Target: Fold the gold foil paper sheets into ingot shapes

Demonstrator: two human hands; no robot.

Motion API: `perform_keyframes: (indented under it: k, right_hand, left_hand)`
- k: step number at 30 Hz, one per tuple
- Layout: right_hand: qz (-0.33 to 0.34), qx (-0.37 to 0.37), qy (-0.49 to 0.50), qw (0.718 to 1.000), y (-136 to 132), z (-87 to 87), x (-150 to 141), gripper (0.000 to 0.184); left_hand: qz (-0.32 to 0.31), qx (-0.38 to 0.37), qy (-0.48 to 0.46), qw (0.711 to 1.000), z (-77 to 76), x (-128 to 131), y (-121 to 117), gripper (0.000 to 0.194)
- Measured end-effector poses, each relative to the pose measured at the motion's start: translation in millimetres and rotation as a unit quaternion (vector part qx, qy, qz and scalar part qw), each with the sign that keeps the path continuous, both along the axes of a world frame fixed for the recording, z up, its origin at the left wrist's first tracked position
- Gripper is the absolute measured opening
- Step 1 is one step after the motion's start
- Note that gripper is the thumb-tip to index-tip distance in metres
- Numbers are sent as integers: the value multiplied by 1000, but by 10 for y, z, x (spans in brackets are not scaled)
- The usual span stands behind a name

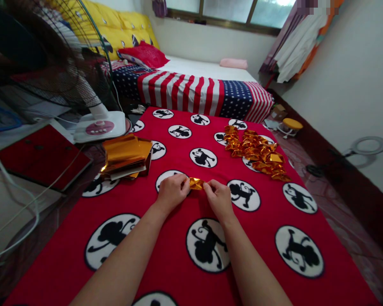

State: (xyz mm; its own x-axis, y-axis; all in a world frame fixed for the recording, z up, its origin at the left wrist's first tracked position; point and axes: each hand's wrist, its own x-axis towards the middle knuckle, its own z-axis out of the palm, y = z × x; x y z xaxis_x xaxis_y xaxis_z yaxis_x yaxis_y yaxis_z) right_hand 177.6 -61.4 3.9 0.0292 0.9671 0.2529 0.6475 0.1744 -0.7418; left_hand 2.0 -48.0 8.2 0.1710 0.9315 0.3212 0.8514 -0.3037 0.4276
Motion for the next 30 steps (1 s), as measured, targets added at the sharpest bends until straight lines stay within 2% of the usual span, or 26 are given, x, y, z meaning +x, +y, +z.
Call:
perform_keyframes:
  k: [12,17,23,30]
  right_hand:
    - [-23,31,3,999,-32,50,-60,30]
    - [1,29,4,1000,-38,57,-51,29]
    - [-26,26,-2,999,-12,25,-38,28]
    - [-25,23,8,999,-10,-18,-17,29]
  left_hand:
    - [8,-4,22,1000,7,9,-13,26]
    - [11,-17,9,1000,4,-9,1,26]
    - [-14,-31,4,999,43,-9,-8,32]
    - [-12,-39,-14,999,77,-20,-14,39]
